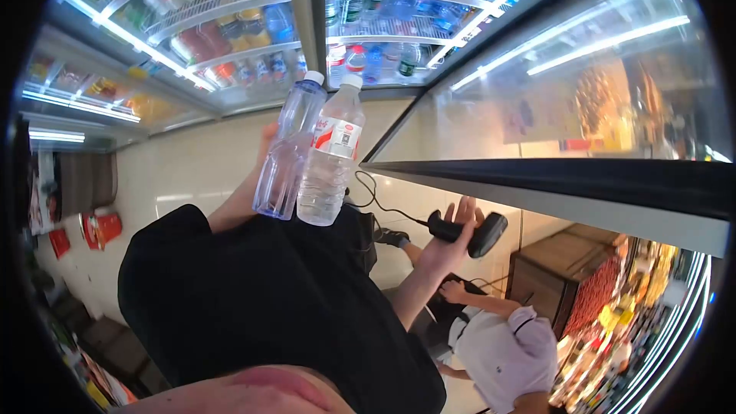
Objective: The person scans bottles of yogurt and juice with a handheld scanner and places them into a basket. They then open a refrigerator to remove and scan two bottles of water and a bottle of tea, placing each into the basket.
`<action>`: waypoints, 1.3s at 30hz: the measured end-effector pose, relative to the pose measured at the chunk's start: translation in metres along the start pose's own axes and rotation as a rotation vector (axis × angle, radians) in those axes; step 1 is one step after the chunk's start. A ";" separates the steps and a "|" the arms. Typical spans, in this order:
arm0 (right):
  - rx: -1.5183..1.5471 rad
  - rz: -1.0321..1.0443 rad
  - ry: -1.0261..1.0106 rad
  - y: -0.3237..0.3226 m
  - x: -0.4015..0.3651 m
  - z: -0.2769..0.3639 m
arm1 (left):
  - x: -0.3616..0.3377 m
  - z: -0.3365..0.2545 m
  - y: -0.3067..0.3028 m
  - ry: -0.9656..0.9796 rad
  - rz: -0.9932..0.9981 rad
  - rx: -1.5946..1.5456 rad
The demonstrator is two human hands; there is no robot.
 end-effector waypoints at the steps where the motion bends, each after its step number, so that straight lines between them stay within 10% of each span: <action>1: -0.054 0.073 0.026 0.025 0.000 -0.013 | -0.019 -0.010 0.003 0.044 -0.036 0.011; 8: -0.136 0.404 0.095 0.150 -0.008 -0.064 | -0.141 -0.060 0.002 0.330 -0.018 0.051; 22: -0.290 0.284 -0.037 0.402 0.116 -0.216 | -0.299 -0.227 -0.014 0.737 -0.133 -0.013; 29: -0.279 0.343 0.025 0.423 0.178 -0.258 | -0.368 -0.282 -0.049 0.918 0.002 -0.102; 31: -0.271 0.120 0.041 0.422 0.132 -0.261 | -0.379 -0.294 -0.034 0.963 0.003 -0.114; 35: -0.454 0.469 0.207 0.471 -0.024 -0.295 | -0.399 -0.314 -0.040 1.052 -0.032 -0.127; 39: -0.373 0.827 0.808 0.530 -0.144 -0.377 | -0.413 -0.332 -0.036 1.117 0.008 -0.109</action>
Point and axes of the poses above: each hand's wrist, its own x-axis towards the middle knuckle, its own y-axis out of the palm, z = x × y, the point moved 4 cm from there along x, towards the middle knuckle, and after that the axes turned 9 degrees about z, right-handed, at the moved point
